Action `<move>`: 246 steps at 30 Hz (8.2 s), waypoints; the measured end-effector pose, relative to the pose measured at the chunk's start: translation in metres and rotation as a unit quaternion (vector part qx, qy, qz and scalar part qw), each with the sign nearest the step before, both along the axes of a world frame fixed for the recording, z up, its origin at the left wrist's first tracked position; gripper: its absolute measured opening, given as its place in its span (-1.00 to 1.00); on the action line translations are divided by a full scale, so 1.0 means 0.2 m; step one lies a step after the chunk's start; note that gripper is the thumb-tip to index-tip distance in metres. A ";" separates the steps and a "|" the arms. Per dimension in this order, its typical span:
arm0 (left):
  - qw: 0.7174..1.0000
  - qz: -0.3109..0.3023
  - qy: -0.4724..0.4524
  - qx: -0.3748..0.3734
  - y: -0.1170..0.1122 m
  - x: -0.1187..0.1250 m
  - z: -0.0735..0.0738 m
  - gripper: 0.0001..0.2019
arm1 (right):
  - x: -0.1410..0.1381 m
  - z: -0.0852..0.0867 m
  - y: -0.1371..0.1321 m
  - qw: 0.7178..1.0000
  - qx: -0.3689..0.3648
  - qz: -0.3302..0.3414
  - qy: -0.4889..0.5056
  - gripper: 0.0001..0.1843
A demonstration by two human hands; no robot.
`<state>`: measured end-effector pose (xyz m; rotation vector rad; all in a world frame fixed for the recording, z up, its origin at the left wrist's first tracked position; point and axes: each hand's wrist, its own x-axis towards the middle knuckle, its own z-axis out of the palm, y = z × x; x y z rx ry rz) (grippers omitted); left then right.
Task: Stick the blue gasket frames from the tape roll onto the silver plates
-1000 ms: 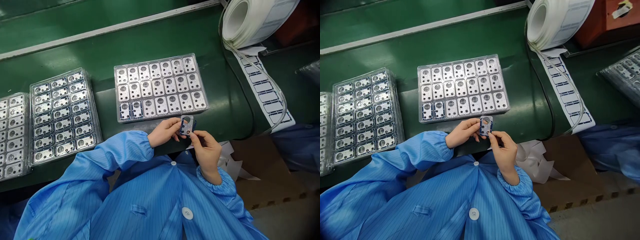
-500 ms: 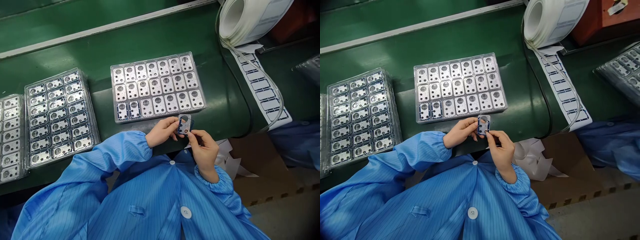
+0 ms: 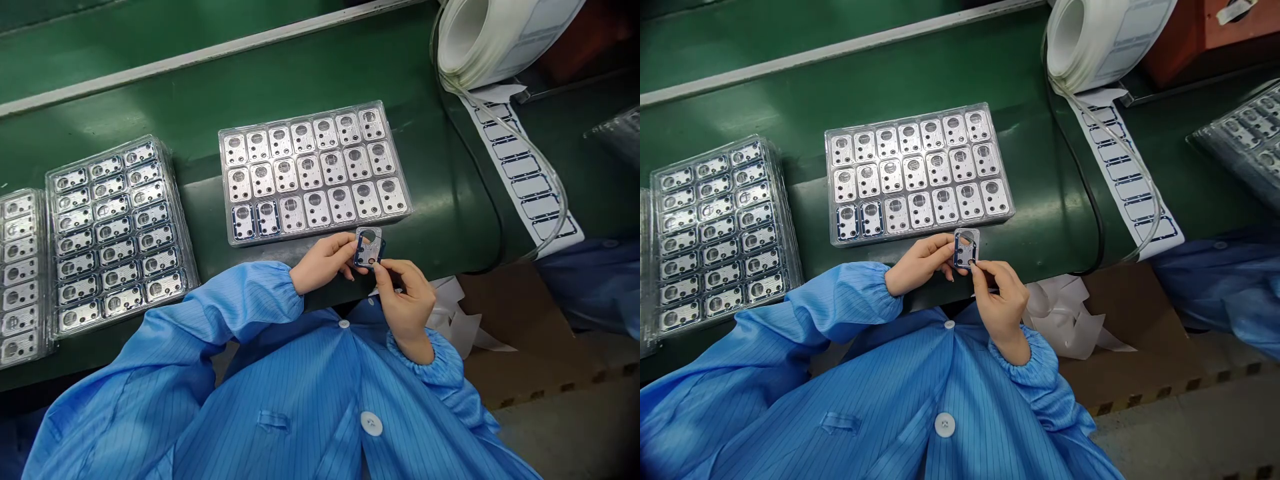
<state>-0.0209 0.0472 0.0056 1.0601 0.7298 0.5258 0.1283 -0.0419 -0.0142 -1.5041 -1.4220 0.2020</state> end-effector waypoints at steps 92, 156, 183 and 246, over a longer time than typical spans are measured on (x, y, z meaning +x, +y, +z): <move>0.997 0.060 -0.036 -0.024 -0.01 0.00 0.01 -0.59 | 0.00 0.04 -0.04 0.971 0.005 -0.016 -0.238 -0.68; 0.999 0.028 -0.011 0.018 0.00 -0.01 0.01 -0.37 | -0.02 0.09 0.10 0.995 -0.056 -0.019 -0.080 -0.79; 0.999 0.026 0.023 0.034 -0.02 0.00 -0.01 -0.58 | 0.13 0.20 0.16 0.978 0.033 0.062 -0.196 -0.84; 0.990 -0.038 0.101 0.092 -0.01 -0.01 0.02 -0.66 | 0.16 0.22 0.16 0.973 0.034 0.100 -0.207 -0.93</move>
